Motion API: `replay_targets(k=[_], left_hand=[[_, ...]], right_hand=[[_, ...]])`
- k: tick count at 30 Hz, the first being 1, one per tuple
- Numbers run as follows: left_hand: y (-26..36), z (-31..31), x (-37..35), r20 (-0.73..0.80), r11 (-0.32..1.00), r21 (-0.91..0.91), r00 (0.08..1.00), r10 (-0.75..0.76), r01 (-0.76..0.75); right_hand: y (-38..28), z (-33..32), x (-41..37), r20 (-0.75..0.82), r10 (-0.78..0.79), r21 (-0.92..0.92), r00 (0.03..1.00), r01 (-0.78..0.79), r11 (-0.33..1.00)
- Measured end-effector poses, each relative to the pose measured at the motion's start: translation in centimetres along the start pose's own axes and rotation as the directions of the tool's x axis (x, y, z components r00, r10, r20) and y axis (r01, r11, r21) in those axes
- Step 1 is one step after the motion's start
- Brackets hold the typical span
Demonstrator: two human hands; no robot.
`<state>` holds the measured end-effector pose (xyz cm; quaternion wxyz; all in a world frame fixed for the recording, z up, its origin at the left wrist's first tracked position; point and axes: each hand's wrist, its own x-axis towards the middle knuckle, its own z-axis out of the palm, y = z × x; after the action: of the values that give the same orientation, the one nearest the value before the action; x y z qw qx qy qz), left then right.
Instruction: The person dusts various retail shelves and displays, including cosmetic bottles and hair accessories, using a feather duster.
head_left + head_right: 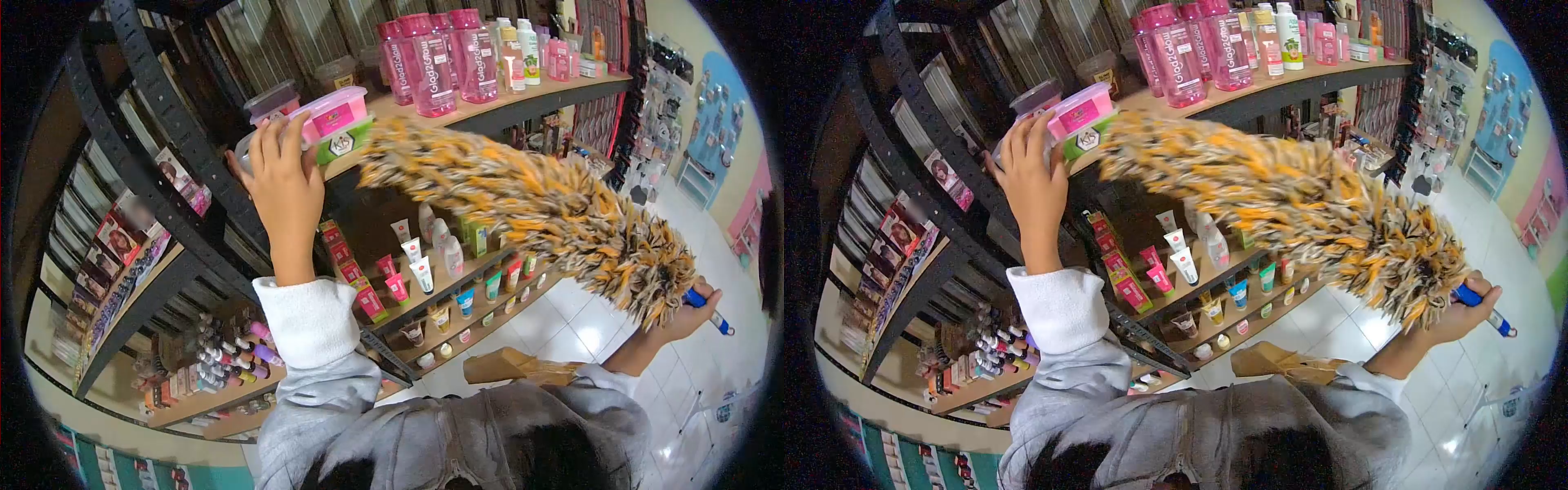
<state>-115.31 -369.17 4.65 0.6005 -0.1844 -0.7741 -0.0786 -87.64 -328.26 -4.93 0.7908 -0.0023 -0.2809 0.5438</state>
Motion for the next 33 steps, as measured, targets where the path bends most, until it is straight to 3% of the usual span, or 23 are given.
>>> replay_targets(k=[3, 10, 13, 14, 21, 26, 27, 28, 29, 30, 31, 32, 33], left_hand=[[-0.1, 0.1, -0.1, 0.008, 1.000, 0.013, 1.000, -0.004, 0.004], [0.0, 0.1, -0.1, -0.010, 1.000, -0.007, 1.000, -0.007, 0.007], [-0.1, 0.2, -0.1, -0.008, 1.000, -0.001, 1.000, -0.009, 0.009], [-0.1, 0.3, -0.2, -0.007, 1.000, 0.000, 1.000, -0.011, 0.011], [-0.1, 0.0, -0.2, -0.014, 1.000, -0.023, 1.000, -0.011, 0.011], [0.2, -0.1, -0.1, 0.008, 0.999, -0.044, 1.000, -0.021, 0.022], [-0.1, -0.2, -0.2, 0.016, 0.998, -0.044, 0.999, -0.035, 0.036], [-0.2, -0.3, -0.3, 0.011, 0.998, -0.053, 0.999, -0.033, 0.034], [-0.3, -0.3, -0.4, 0.009, 0.997, -0.065, 0.999, -0.031, 0.031], [-0.3, -0.4, -0.5, -0.001, 0.998, -0.058, 1.000, -0.028, 0.028], [-0.3, -0.4, -0.5, -0.009, 0.998, -0.056, 1.000, -0.020, 0.020], [-0.3, -0.3, -0.5, -0.012, 0.996, -0.080, 0.999, -0.031, 0.030], [-0.3, -0.1, -0.5, -0.015, 0.994, -0.105, 0.999, -0.037, 0.036]], right_hand=[[-1.3, -0.8, 0.6, -0.114, -0.071, -0.137, 0.991, 0.055, 0.989], [-3.3, -2.1, 1.3, -0.108, -0.184, -0.255, 0.977, 0.152, 0.955], [-3.9, -3.6, 2.1, 0.043, -0.056, -0.007, 0.998, 0.056, 0.998], [-3.7, -4.0, 1.9, 0.077, 0.048, 0.101, 0.996, -0.056, 0.993], [-2.1, -0.9, -1.5, 0.164, 0.202, 0.129, 0.966, -0.224, 0.966], [-2.0, -2.1, -0.2, -0.052, 0.136, 0.048, 0.989, -0.134, 0.990], [-2.0, -2.7, 0.0, -0.021, 0.104, 0.067, 0.994, -0.103, 0.992], [-2.6, -3.1, 0.7, -0.112, 0.191, 0.045, 0.975, -0.187, 0.981], [-1.1, -6.8, 2.8, -0.007, 0.020, -0.079, 1.000, -0.020, 0.997], [-2.2, -4.2, 1.5, -0.225, -0.113, -0.309, 0.968, 0.039, 0.950], [-2.5, -4.2, 1.7, -0.174, -0.208, -0.429, 0.963, 0.116, 0.896], [-2.9, -4.2, 1.3, -0.083, -0.306, -0.635, 0.948, 0.186, 0.750], [-3.0, -4.1, 1.5, -0.103, -0.293, -0.673, 0.951, 0.150, 0.724]])
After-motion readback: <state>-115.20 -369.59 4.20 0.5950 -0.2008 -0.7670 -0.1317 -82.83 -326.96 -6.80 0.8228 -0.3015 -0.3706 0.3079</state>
